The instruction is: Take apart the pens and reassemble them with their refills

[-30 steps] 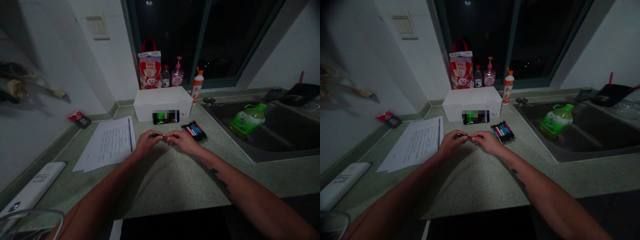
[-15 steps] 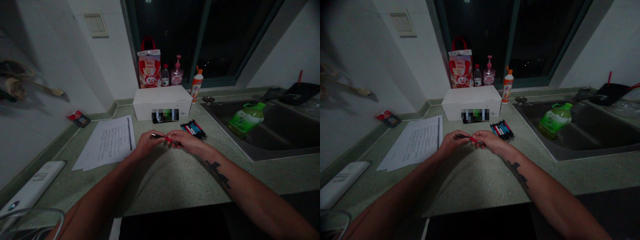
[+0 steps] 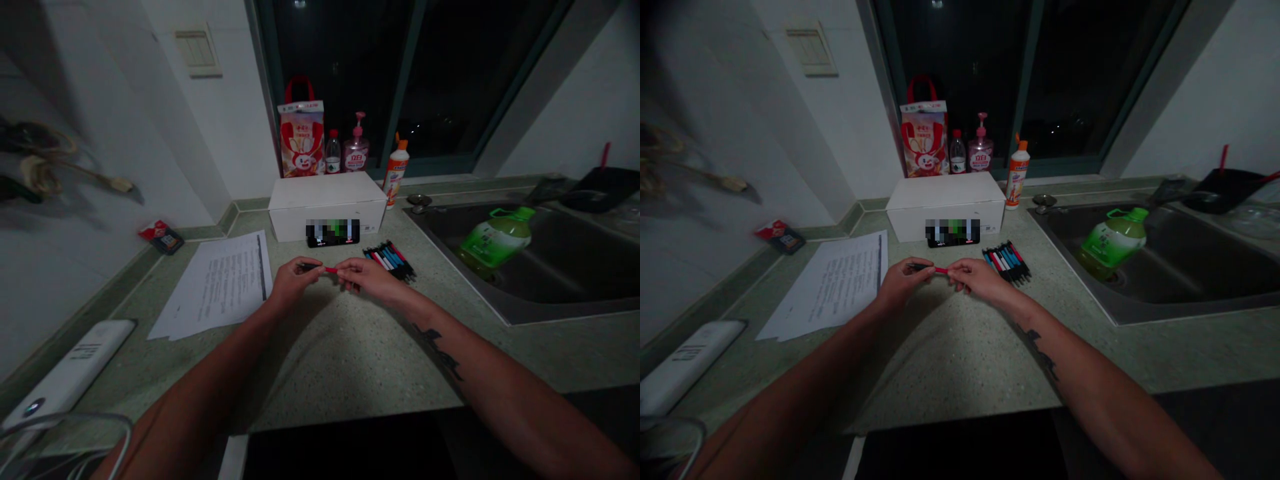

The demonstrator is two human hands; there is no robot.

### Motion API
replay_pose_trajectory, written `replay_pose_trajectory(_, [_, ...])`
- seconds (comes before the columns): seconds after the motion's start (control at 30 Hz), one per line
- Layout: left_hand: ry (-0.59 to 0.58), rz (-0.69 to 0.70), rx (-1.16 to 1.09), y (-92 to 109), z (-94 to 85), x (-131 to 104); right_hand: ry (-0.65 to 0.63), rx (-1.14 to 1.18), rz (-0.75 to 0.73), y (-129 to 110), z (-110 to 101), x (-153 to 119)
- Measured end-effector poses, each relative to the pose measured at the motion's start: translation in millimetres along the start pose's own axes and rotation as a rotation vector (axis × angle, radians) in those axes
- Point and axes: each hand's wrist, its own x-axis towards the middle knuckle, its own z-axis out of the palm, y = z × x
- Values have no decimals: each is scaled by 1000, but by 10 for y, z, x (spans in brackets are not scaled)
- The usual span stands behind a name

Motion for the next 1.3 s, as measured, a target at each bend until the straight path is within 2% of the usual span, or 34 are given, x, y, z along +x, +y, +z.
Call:
replay_pose_trajectory(0.1, [3, 17, 4, -5, -5, 0, -14, -29, -24, 28, 7, 18])
replay_pose_trajectory(0.23, [88, 7, -34, -20, -13, 28, 74, -76, -81, 19, -19, 35])
replay_pose_trajectory(0.37, [147, -62, -239, -16, -33, 82, 166, -50, -69, -4, -78, 46])
replay_pose_trajectory(0.5, [210, -62, -387, 15, -83, 135, 179, 2, -31, 5, -133, 63])
replay_pose_trajectory(0.67, [273, -52, -445, 38, -105, 159, 265, 233, -65, -14, -173, 57])
replay_pose_trajectory(0.8, [286, -62, -472, 35, -72, 142, 284, 412, -90, -90, -177, 19])
replay_pose_trajectory(0.97, [283, -65, -471, 32, -64, 132, 348, 286, -164, -104, -185, 24])
replay_pose_trajectory(1.17, [295, -58, -467, 37, -74, 140, 250, 284, -176, -132, -170, 1])
replay_pose_trajectory(1.3, [296, -60, -460, 27, -76, 143, 234, 186, -144, -162, -149, -24])
